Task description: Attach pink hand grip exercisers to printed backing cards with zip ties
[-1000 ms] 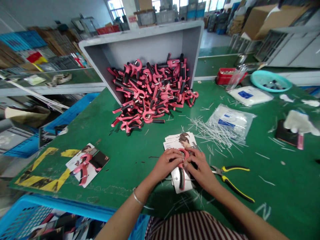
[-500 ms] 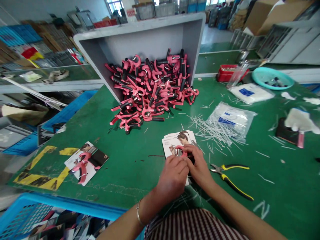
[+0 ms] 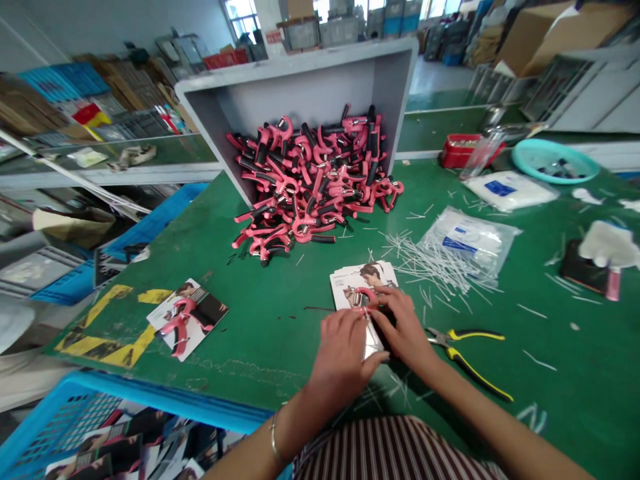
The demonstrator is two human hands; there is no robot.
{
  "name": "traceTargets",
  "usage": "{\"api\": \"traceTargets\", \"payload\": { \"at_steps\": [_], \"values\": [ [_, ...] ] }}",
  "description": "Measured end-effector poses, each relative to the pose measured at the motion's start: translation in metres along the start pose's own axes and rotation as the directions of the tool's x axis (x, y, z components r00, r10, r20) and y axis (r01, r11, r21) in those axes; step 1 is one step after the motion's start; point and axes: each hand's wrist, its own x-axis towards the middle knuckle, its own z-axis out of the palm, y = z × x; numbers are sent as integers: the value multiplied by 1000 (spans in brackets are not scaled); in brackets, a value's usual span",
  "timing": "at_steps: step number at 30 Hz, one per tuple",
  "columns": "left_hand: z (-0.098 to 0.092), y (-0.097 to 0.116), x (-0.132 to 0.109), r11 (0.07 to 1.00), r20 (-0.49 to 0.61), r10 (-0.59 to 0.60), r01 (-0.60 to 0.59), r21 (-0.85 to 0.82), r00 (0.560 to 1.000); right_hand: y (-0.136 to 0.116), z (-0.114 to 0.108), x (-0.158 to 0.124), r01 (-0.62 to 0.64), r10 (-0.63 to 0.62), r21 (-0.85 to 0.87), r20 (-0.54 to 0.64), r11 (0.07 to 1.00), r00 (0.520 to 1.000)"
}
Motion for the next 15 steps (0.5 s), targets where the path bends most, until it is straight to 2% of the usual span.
{"api": "traceTargets", "payload": {
  "at_steps": [3,6,10,12,15],
  "values": [
    [-10,-2,-15,983,-37,-171,173,56,984,-11,-19,-13,131,-106,-82,251,988,962],
    [-2,-4,-25,977,2,-211,211,11,977,-20,-23,-23,223,-110,-239,411,945,905],
    [6,-10,-25,949,19,-259,258,-181,966,-21,-10,-25,295,-87,-413,452,862,888],
    [0,-18,-25,903,60,-303,307,-302,951,-19,-4,-22,324,-94,-460,454,827,886],
    [-13,-32,-30,784,156,-394,420,-457,906,-16,-2,-18,345,-119,-461,451,818,885]
  ]
}}
